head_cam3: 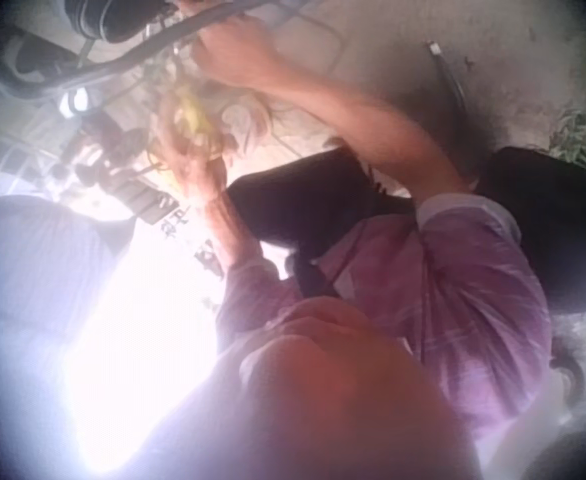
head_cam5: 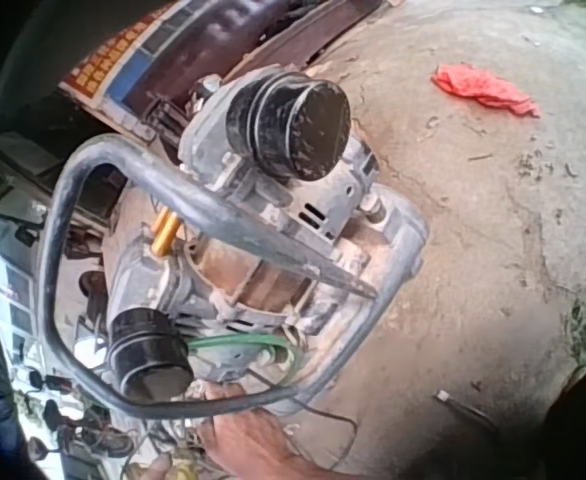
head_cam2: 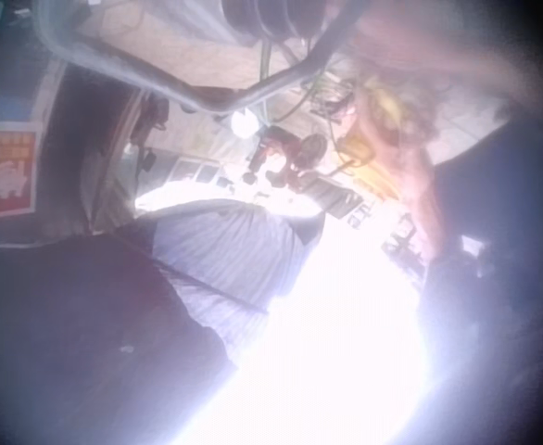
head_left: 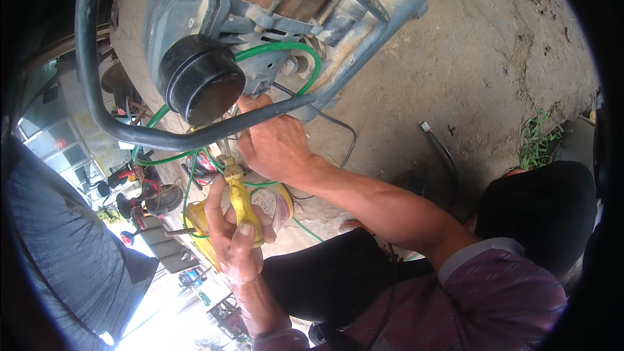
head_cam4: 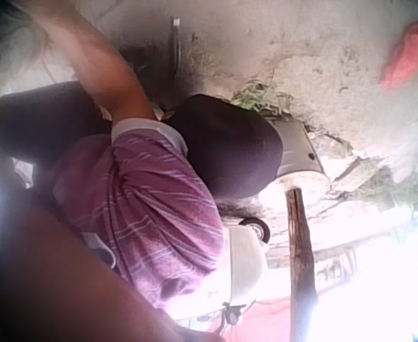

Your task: The person sits on the ground and uses a yellow screwdriver to adjust components on a small engine. They reach into a yellow bucket to retrieve tools and continue tightening or loosening parts on the engine.

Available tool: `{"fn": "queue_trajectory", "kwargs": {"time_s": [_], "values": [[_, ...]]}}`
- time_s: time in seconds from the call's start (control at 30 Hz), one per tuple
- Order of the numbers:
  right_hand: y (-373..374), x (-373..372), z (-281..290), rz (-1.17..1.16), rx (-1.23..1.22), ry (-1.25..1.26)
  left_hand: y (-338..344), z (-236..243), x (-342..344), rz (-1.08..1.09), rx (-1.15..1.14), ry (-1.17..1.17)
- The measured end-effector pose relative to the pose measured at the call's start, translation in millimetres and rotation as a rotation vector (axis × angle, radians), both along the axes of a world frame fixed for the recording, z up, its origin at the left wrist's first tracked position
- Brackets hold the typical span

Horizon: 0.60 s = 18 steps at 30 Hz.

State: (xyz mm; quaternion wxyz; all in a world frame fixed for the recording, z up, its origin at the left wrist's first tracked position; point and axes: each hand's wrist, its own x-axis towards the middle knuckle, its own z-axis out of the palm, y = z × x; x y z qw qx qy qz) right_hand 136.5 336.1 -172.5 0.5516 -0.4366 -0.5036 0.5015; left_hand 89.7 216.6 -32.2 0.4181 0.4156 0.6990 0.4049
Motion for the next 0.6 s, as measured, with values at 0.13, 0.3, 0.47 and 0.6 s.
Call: {"fn": "queue_trajectory", "kwargs": {"time_s": [0.13, 0.3, 0.47, 0.6], "values": [[3, 3, 6, -0.025, 0.022, -0.047, 0, 0, 0, -0.011, -0.007, 0.033], [5, 9, 9, 0.005, 0.016, -0.052, 2, -1, 2, -0.016, -0.003, 0.048], [5, 4, 5, 0.044, -0.004, -0.011, 2, -2, 4, -0.003, 0.016, 0.062], [7, -2, 0, 0.058, -0.02, 0.03, 0, -1, 2, 0.004, 0.021, 0.045]]}}
